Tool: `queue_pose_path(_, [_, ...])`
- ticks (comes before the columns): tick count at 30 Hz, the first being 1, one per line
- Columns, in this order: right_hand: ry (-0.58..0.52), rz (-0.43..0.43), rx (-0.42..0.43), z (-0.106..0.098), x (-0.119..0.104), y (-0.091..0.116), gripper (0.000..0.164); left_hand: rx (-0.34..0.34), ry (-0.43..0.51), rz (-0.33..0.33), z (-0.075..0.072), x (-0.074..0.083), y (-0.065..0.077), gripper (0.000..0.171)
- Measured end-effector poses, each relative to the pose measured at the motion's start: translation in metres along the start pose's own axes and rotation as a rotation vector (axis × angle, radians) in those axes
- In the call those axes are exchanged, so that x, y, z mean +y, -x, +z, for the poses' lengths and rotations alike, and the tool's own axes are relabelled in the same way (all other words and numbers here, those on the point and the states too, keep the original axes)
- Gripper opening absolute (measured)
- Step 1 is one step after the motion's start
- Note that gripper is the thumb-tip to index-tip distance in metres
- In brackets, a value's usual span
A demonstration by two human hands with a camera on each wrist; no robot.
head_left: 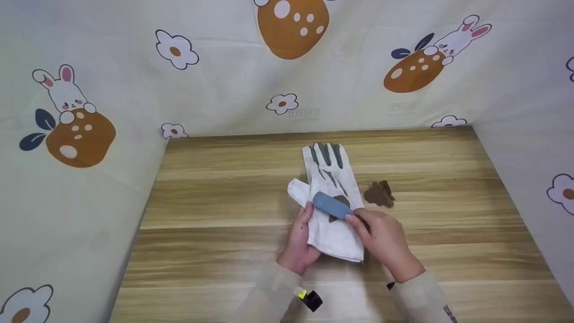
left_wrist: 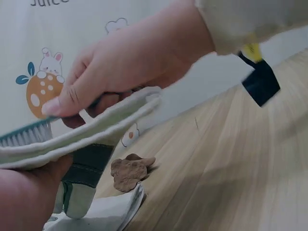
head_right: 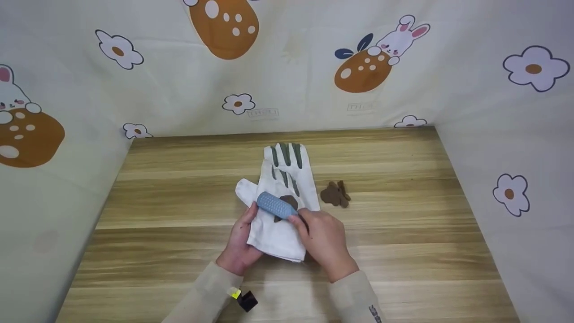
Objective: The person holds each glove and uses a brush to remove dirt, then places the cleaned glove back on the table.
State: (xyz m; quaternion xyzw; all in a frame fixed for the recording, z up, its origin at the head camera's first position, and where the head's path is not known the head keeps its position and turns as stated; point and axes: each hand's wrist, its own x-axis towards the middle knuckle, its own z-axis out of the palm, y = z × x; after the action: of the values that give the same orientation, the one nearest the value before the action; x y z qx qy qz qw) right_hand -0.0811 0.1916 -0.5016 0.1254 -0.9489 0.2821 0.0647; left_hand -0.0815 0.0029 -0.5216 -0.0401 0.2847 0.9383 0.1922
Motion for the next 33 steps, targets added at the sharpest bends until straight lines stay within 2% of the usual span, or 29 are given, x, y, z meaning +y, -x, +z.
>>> queue_pose_path(3, [0.046,-0.032,-0.033,0.001,0.000,0.002,0.021,0.029,0.021,0.017,0.000,0.002,-0.003,0.053])
queue_pose_path(11, [0.018,-0.070,-0.091,-0.003,0.010,0.006,0.023,0.057,0.005,0.030,-0.003,0.004,-0.002,0.051])
queue_pose_path(14, [0.000,-0.055,-0.118,-0.005,0.013,0.009,0.025,0.051,-0.010,0.025,-0.004,0.004,-0.002,0.052])
queue_pose_path(20, [-0.051,-0.010,-0.161,-0.008,0.014,0.012,0.022,0.038,0.035,0.035,-0.007,0.010,-0.001,0.051])
queue_pose_path(23, [-0.098,0.014,-0.144,-0.008,0.012,0.010,0.019,0.009,0.058,0.037,-0.008,0.012,0.001,0.052])
queue_pose_path(27, [-0.158,0.072,-0.075,-0.007,0.006,0.006,0.019,0.002,0.053,0.000,-0.008,0.009,0.005,0.051])
queue_pose_path(30, [-0.137,0.104,-0.016,-0.004,0.001,0.003,0.023,-0.008,0.035,-0.031,-0.006,0.004,0.007,0.051])
queue_pose_path(33, [-0.072,0.073,0.005,0.001,-0.004,0.001,0.023,-0.025,0.032,-0.045,-0.004,-0.001,0.008,0.053])
